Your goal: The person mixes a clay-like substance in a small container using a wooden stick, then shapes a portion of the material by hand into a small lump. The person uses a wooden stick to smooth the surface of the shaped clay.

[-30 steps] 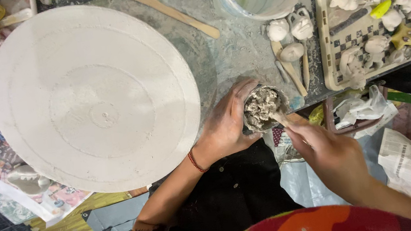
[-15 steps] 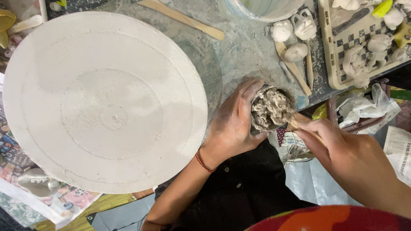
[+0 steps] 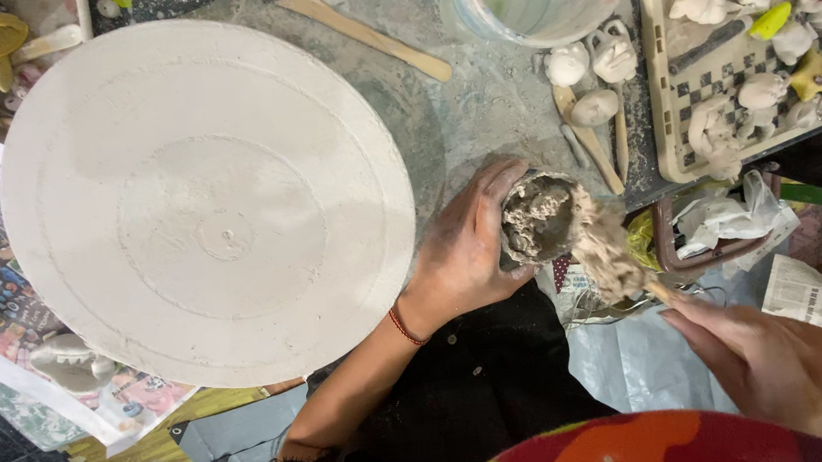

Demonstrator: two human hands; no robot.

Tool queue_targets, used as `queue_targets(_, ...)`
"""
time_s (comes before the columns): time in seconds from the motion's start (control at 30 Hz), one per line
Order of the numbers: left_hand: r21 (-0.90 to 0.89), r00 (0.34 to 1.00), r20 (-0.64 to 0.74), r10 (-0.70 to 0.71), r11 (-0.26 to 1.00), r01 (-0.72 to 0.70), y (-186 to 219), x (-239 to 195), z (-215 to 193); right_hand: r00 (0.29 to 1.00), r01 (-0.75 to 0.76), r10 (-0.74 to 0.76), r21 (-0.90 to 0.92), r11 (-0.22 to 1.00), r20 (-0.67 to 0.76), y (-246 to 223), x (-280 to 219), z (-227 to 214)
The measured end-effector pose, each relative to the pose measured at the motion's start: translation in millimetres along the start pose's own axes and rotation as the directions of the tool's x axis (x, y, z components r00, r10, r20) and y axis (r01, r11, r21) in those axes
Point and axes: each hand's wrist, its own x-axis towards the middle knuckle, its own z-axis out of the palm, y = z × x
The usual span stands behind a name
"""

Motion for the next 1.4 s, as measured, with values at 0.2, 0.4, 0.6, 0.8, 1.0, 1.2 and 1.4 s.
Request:
queue_targets(0.2, -0.106, 0.993, -0.103, 0.058, 0.992, -0.069, -5, -4, 13, 0.971, 0.130, -0.136, -0.040, 0.991, -0.198, 39, -21, 35)
queue_targets(0.4, -0.285, 0.959, -0.272, 0.075, 0.946, -0.155, 30, -26, 4, 0.633, 0.373, -0.470, -0.289, 0.881, -0.615, 95, -15, 124)
queue_targets(0.6, -0.979, 0.928, -0.069, -0.366, -0.157, -0.134, 99, -42, -17, 0.437, 0.601, -0.414, -0.084, 0.795, -0.798, 44, -12, 171)
queue_targets(0.8, -0.976, 0.895, -0.176, -0.410, -0.046, -0.213, 110, -40, -13, 0.714, 0.471, -0.269, 0.158, 0.868, -0.647, -27, -30, 170)
queue_targets(1.0, -0.950, 0.870, -0.102, -0.483, -0.213, -0.229, 115, -39, -15, 0.755, 0.455, -0.011, 0.512, 0.728, -0.655, -56, -42, 197)
queue_targets(1.2, -0.961, 0.945, -0.130, -0.301, -0.198, -0.195, 120, -43, -16, 0.734, 0.439, -0.008, 0.465, 0.769, -0.679, -79, -52, 172)
queue_targets(1.4, -0.975, 0.974, 0.015, -0.225, -0.218, -0.036, 143, -63, -28, 0.748, 0.367, 0.043, 0.466, 0.805, -0.662, -73, -73, 135)
